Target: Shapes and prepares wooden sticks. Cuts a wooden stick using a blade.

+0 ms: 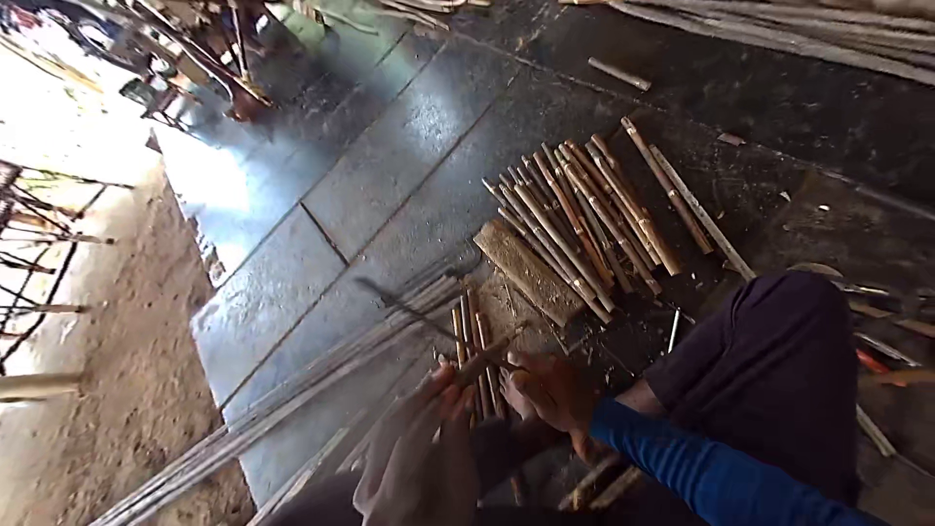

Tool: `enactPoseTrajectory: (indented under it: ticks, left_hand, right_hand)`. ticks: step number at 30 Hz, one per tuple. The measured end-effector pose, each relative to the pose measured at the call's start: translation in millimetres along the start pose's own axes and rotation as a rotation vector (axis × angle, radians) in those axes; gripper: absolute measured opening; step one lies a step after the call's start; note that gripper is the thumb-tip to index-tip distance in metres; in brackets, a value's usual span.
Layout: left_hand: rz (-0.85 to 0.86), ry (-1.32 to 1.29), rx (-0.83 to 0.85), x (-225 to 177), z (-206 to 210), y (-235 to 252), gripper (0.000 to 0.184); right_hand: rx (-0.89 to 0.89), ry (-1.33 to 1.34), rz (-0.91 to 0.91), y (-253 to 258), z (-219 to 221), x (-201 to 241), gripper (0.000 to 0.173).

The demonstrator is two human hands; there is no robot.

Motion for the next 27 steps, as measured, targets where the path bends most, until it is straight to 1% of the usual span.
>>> enactPoseTrajectory:
  ticks: [1, 2, 3, 4, 5, 6, 7, 8, 9, 10, 11, 13, 14, 16, 17, 18, 20, 21, 23, 24, 25, 26, 27]
  left_hand:
    - [-0.006, 0.002, 0.001, -2.5, -2.9, -6.5, 0.009]
    - [-0.002, 0.003, 0.009, -4.7, -3.4, -8.1, 0.009]
    - [0.008, 0.005, 0.023, -5.4, -0.8, -4.8, 0.01]
    - [0.019, 0.017, 0.038, -4.9, 0.2, 0.5, 0.011]
    - [0.017, 0.03, 0.044, -3.3, 1.3, 4.2, 0.01]
    - [0.006, 0.038, 0.034, -1.6, 2.6, 3.3, 0.01]
    - [-0.009, 0.052, 0.02, -2.9, -0.7, -1.5, 0.01]
    - [-0.011, 0.056, 0.015, -4.4, -4.7, -3.9, 0.011]
    - [0.0, 0.05, 0.017, -4.0, -3.5, -0.5, 0.014]
    - [0.014, 0.044, 0.03, -1.8, -1.0, 4.9, 0.019]
    - [0.015, 0.034, 0.051, 1.2, -0.4, 9.6, 0.024]
    - [-0.01, 0.004, 0.036, 6.8, 1.7, 6.2, 0.027]
    - [-0.012, -0.007, 0.01, 6.5, -1.3, 0.2, 0.026]
    - [-0.001, -0.022, -0.013, 6.0, 0.7, 2.2, 0.024]
    - [-0.002, -0.017, 0.016, 5.0, 2.6, 7.5, 0.023]
    - [-0.009, -0.01, 0.05, 4.4, 3.2, 11.5, 0.022]
    - [-0.031, 0.013, 0.056, 4.1, 6.0, 8.2, 0.022]
    - [-0.038, 0.028, 0.034, 2.0, 4.7, 4.5, 0.024]
    - [-0.025, 0.0, -0.044, -0.1, 6.1, 7.7, 0.017]
    - [-0.019, -0.014, -0.056, 1.1, 6.5, 12.0, 0.017]
    - [-0.024, -0.017, -0.047, 4.0, 7.6, 14.7, 0.018]
    - [-0.032, -0.029, -0.051, 7.2, 9.6, 12.7, 0.019]
    - [-0.04, -0.033, -0.055, 7.9, 8.2, 6.1, 0.02]
  right_hand:
    - [0.004, 0.001, -0.008, -9.1, 8.2, -0.1, 0.068]
    - [0.017, 0.036, 0.058, -15.9, 13.1, -7.6, 0.065]
    - [0.003, 0.07, 0.101, -15.9, 11.1, -17.6, 0.066]
    - [-0.004, 0.085, 0.117, -9.9, 5.6, -16.1, 0.065]
    - [-0.005, 0.094, 0.083, -2.4, -1.5, -6.0, 0.065]
    - [-0.028, 0.071, -0.028, 2.2, -3.5, -0.4, 0.068]
    - [-0.047, 0.062, -0.077, -2.4, 4.8, -0.2, 0.07]
    - [-0.043, 0.082, -0.019, -10.3, 16.7, -7.2, 0.07]
    - [-0.01, 0.121, 0.104, -11.4, 20.4, -22.0, 0.071]
    - [-0.004, 0.131, 0.174, -5.7, 16.6, -30.4, 0.07]
    - [0.002, 0.113, 0.193, 2.0, 11.1, -25.2, 0.068]
    - [0.006, 0.057, 0.033, 10.1, 1.6, -4.5, 0.061]
    - [0.006, 0.067, -0.002, 3.7, 7.7, -1.9, 0.059]
    - [0.005, 0.116, 0.114, -4.1, 13.7, -20.1, 0.065]
    - [-0.008, 0.123, 0.132, -1.8, 9.3, -22.0, 0.067]
    - [-0.008, 0.133, 0.131, 2.6, 2.1, -11.6, 0.066]
    - [-0.04, 0.066, -0.03, 9.2, -3.0, 2.9, 0.065]
    - [-0.041, 0.075, -0.014, 2.9, 4.5, -0.4, 0.065]
    - [-0.027, 0.138, 0.156, -4.0, 11.9, -21.9, 0.065]
    - [-0.038, 0.145, 0.163, -0.2, 8.9, -21.1, 0.067]
    - [-0.046, 0.137, 0.116, 5.7, 2.1, -10.7, 0.068]
    - [-0.046, 0.098, 0.01, 10.1, -3.7, -1.8, 0.07]
    - [-0.054, 0.071, -0.036, 5.6, -0.5, -0.4, 0.071]
Point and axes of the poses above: each hand's wrist, its own y-axis towards the middle knuckle, its own z-axis out of the palm, x = y × z, the point moved 5 cm from there along y, towards the middle knuckle, and after that the axes turned 15 degrees about -z, right-handed, at the moved point
